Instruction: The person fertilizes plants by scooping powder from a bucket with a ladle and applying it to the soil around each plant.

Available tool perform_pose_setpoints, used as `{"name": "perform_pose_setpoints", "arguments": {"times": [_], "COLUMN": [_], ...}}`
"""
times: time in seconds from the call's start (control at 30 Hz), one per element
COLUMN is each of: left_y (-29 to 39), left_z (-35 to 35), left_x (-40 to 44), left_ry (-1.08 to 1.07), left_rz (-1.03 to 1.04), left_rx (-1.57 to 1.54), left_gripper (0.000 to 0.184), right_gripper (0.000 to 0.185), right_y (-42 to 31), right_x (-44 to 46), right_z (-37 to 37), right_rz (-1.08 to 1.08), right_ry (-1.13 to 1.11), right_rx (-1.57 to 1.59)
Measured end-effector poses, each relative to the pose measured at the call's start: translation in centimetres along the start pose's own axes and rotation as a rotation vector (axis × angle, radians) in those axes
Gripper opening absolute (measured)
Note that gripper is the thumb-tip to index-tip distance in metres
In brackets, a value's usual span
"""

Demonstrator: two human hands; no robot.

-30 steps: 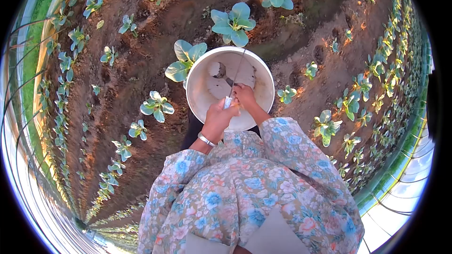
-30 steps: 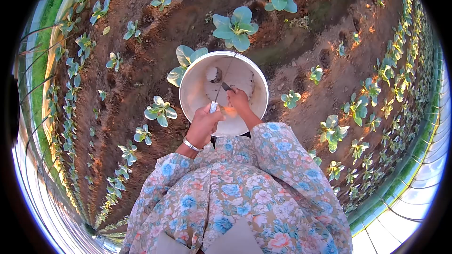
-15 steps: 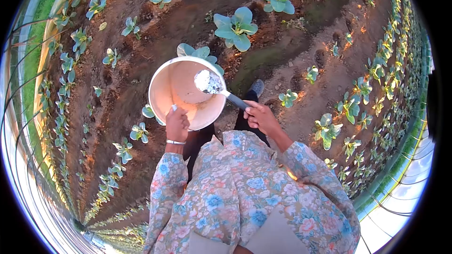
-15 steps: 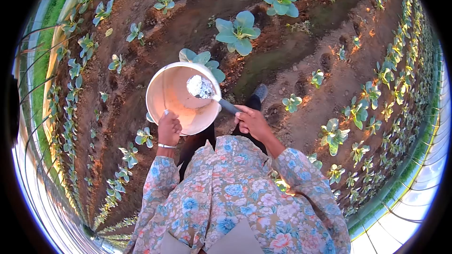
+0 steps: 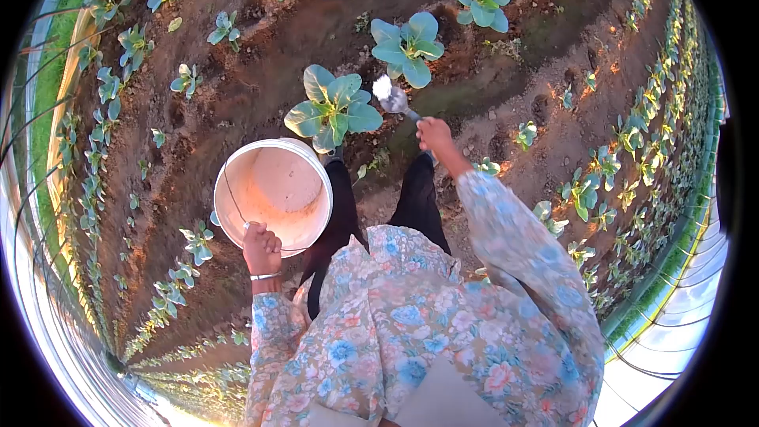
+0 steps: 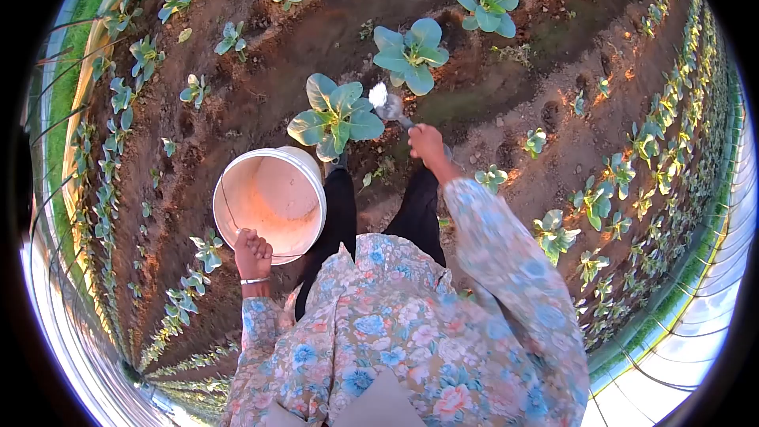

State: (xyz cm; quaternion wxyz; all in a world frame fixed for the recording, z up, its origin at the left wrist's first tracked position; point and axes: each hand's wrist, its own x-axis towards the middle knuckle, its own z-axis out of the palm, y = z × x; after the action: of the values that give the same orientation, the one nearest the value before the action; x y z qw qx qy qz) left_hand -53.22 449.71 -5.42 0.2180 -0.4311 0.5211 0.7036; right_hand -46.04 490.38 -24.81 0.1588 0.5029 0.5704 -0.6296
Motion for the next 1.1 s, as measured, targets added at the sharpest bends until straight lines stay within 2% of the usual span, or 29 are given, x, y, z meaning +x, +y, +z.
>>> {"name": "perform_pose_setpoints", "arguments": {"times": [0.07,0.13,0.23,0.33,0.4,0.47,0.57,0.6,0.73,0.83,0.97,1.1], "left_y": [0.1,0.7,-0.2,-1.3,-2.7,-4.4,-6.4,-6.9,-7.7,-8.5,-10.1,-9.0], "left_z": [-0.5,-1.1,-0.7,1.3,2.5,5.0,8.8,10.1,13.5,15.5,20.1,22.9], "left_x": [-0.6,-0.8,-1.1,-2.0,-3.0,-4.9,-7.8,-8.6,-10.4,-10.2,-10.9,-10.7], "left_ry": [0.082,0.059,0.074,0.074,0.049,0.058,0.059,0.057,-0.014,-0.095,-0.24,-0.25], "left_rz": [-0.02,-0.055,-0.054,-0.043,0.013,0.071,0.088,0.124,0.051,-0.011,0.001,0.048], "left_rx": [-0.007,-0.042,-0.073,-0.089,-0.108,-0.109,-0.173,-0.16,-0.209,-0.201,-0.031,0.072], "left_gripper": [0.028,0.029,0.033,0.034,0.033,0.033,0.033,0.032,0.033,0.033,0.032,0.032], "right_gripper": [0.023,0.02,0.017,0.013,0.011,0.009,0.011,0.014,0.015,0.014,0.012,0.011], "right_y": [7.9,1.1,5.8,10.9,12.6,12.4,13.2,13.0,12.3,10.2,11.3,10.4], "right_x": [6.1,-0.7,-3.4,-4.7,-5.6,-7.0,-8.0,-8.4,-8.7,-8.9,-7.1,-6.3], "right_z": [-1.5,-1.5,-5.6,-10.5,-13.7,-17.1,-22.5,-24.1,-28.5,-29.8,-30.2,-29.9], "right_rz": [-0.236,0.045,-0.03,-0.015,0.1,0.167,0.072,0.01,-0.08,-0.047,-0.092,-0.037], "right_ry": [0.107,0.209,0.16,0.097,0.201,0.265,0.275,0.271,0.247,0.299,0.213,0.205], "right_rx": [-0.264,-0.048,0.129,0.446,0.556,0.605,0.647,0.538,0.664,0.652,0.749,0.786]}}
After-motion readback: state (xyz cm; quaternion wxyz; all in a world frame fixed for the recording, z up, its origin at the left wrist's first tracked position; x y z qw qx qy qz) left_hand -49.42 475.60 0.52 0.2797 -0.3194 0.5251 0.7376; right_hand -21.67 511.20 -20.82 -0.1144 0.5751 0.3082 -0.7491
